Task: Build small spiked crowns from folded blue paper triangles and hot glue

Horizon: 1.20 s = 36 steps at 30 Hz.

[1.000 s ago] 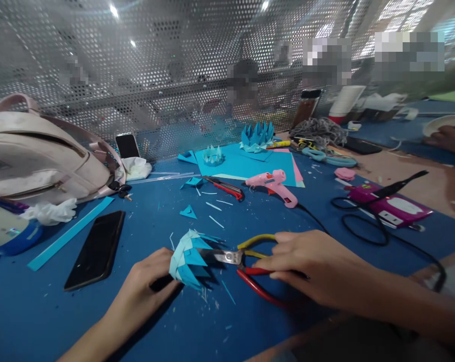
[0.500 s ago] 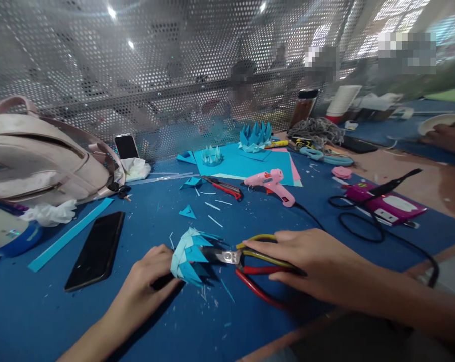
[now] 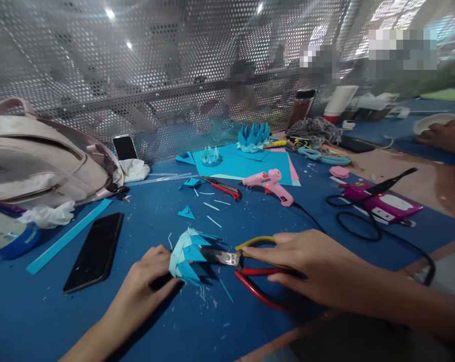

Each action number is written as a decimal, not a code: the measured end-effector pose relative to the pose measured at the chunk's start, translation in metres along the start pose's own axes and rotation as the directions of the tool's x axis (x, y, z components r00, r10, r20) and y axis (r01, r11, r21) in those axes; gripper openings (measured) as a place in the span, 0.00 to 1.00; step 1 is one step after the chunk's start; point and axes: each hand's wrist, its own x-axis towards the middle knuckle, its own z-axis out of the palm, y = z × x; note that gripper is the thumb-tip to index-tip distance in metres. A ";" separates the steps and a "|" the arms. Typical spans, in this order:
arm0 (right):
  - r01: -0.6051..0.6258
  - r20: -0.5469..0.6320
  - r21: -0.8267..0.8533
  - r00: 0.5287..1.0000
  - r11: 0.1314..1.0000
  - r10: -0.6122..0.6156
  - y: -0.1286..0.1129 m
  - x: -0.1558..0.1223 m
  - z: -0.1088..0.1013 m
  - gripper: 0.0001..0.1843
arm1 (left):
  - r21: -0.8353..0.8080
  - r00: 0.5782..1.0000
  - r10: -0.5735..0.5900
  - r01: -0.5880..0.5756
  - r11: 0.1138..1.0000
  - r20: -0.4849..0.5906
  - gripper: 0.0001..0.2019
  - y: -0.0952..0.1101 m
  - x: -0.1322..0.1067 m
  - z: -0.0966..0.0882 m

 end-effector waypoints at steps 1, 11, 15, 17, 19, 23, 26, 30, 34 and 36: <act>0.009 0.047 0.001 0.999 1.000 -0.009 -0.001 0.000 -0.001 0.33 | 0.002 1.000 -0.004 0.004 1.000 0.001 0.06 0.000 0.000 0.000; 0.010 0.204 -0.031 0.979 0.999 -0.004 -0.006 0.005 -0.006 0.31 | -0.005 1.000 -0.021 0.021 1.000 0.013 0.05 -0.001 -0.002 -0.001; -0.010 0.184 0.062 0.983 0.998 -0.002 0.001 0.003 -0.001 0.32 | -0.004 0.999 -0.035 0.035 0.999 0.009 0.05 -0.003 -0.002 0.000; -0.033 0.173 0.078 0.985 0.996 0.020 0.004 0.000 0.001 0.33 | -0.003 1.000 -0.028 0.028 1.000 0.003 0.05 -0.004 -0.002 0.000; -0.060 0.153 0.065 0.987 0.996 0.049 0.005 -0.003 0.001 0.33 | -0.010 1.000 -0.018 0.018 1.000 0.000 0.05 -0.005 -0.002 0.000; -0.069 0.143 0.035 0.988 0.997 0.063 0.003 -0.006 0.001 0.31 | -0.031 0.999 -0.029 0.030 0.999 0.020 0.05 -0.006 -0.002 0.001; -0.065 0.139 0.001 0.988 0.998 0.064 0.001 -0.005 0.003 0.31 | -0.048 0.999 -0.046 0.046 0.998 0.014 0.05 -0.005 -0.002 0.001; -0.030 0.144 -0.021 0.989 0.999 0.032 0.000 -0.003 0.002 0.30 | -0.042 0.998 -0.068 0.068 0.997 -0.002 0.06 -0.005 -0.002 0.000; -0.033 0.147 0.021 0.989 0.999 0.030 0.000 -0.001 -0.001 0.30 | -0.021 0.997 -0.081 0.080 0.997 -0.008 0.07 -0.007 -0.003 0.000; -0.029 0.162 0.026 0.986 0.999 0.024 -0.002 -0.001 -0.001 0.30 | -0.021 0.997 -0.079 0.079 0.997 -0.013 0.07 -0.007 -0.004 0.000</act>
